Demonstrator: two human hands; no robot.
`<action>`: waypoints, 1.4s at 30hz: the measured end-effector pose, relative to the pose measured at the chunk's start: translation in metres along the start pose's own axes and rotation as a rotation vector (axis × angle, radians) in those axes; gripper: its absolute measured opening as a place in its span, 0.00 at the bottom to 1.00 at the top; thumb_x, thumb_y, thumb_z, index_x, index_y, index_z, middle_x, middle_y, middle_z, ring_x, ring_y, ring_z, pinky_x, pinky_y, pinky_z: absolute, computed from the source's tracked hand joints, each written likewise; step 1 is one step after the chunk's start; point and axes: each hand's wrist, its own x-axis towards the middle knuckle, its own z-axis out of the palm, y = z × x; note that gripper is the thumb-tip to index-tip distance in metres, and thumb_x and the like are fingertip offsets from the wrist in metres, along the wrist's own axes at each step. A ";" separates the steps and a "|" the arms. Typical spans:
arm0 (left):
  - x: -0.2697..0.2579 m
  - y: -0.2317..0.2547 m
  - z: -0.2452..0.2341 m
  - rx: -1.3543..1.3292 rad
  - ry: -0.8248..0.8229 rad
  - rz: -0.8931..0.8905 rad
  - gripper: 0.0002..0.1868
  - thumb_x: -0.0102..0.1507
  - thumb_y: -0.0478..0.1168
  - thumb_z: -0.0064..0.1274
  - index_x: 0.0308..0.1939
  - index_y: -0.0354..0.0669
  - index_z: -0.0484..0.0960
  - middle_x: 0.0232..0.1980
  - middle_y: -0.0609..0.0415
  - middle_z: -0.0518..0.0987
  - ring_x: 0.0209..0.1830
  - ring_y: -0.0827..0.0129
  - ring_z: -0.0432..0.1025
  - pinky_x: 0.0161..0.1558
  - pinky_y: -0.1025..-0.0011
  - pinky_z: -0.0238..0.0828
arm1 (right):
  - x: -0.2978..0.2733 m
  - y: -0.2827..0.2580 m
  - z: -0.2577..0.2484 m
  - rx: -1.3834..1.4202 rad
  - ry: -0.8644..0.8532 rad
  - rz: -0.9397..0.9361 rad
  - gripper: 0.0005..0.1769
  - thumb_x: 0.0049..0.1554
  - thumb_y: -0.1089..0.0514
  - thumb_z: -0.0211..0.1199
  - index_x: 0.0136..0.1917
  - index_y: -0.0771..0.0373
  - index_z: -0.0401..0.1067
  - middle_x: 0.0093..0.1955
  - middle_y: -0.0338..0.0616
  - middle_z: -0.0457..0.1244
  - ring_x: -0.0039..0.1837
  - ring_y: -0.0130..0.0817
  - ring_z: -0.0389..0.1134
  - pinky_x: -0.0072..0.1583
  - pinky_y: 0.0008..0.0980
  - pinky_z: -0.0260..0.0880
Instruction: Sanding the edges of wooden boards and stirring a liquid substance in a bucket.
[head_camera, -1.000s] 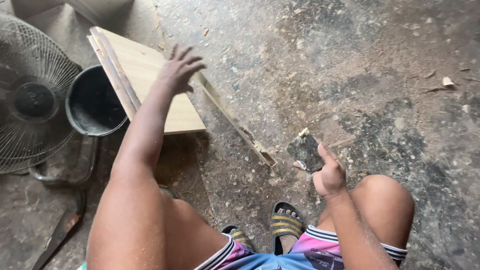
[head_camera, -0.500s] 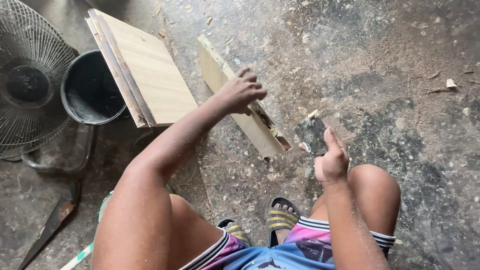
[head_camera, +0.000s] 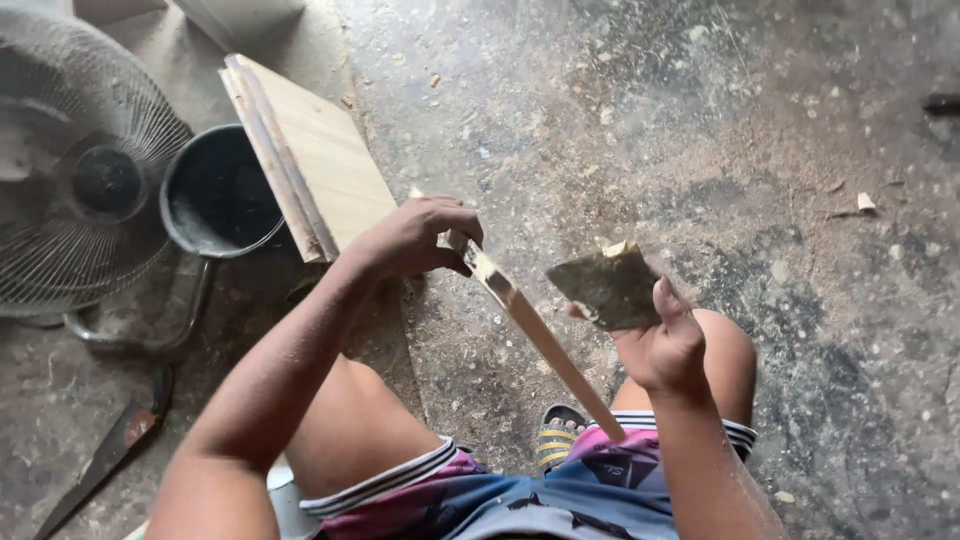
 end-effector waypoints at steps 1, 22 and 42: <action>-0.013 -0.005 0.016 0.002 0.020 -0.005 0.23 0.49 0.50 0.73 0.46 0.57 0.84 0.39 0.58 0.84 0.44 0.56 0.78 0.65 0.48 0.66 | -0.008 0.005 -0.002 -0.010 -0.016 0.007 0.24 0.63 0.46 0.48 0.65 0.55 0.74 0.63 0.55 0.69 0.67 0.56 0.69 0.66 0.71 0.70; -0.111 -0.044 0.055 -0.922 0.593 -0.122 0.36 0.35 0.27 0.82 0.46 0.43 0.86 0.43 0.59 0.84 0.48 0.74 0.73 0.62 0.68 0.67 | -0.001 0.075 0.138 -0.871 -0.678 -0.251 0.22 0.67 0.58 0.47 0.70 0.66 0.69 0.69 0.53 0.64 0.71 0.39 0.62 0.68 0.43 0.67; -0.109 -0.043 0.059 -0.925 0.528 -0.076 0.29 0.43 0.37 0.81 0.47 0.48 0.86 0.42 0.65 0.82 0.45 0.79 0.69 0.59 0.72 0.65 | 0.004 0.098 0.160 -1.469 -0.949 -0.759 0.20 0.65 0.60 0.57 0.70 0.59 0.73 0.69 0.52 0.63 0.71 0.52 0.61 0.72 0.51 0.59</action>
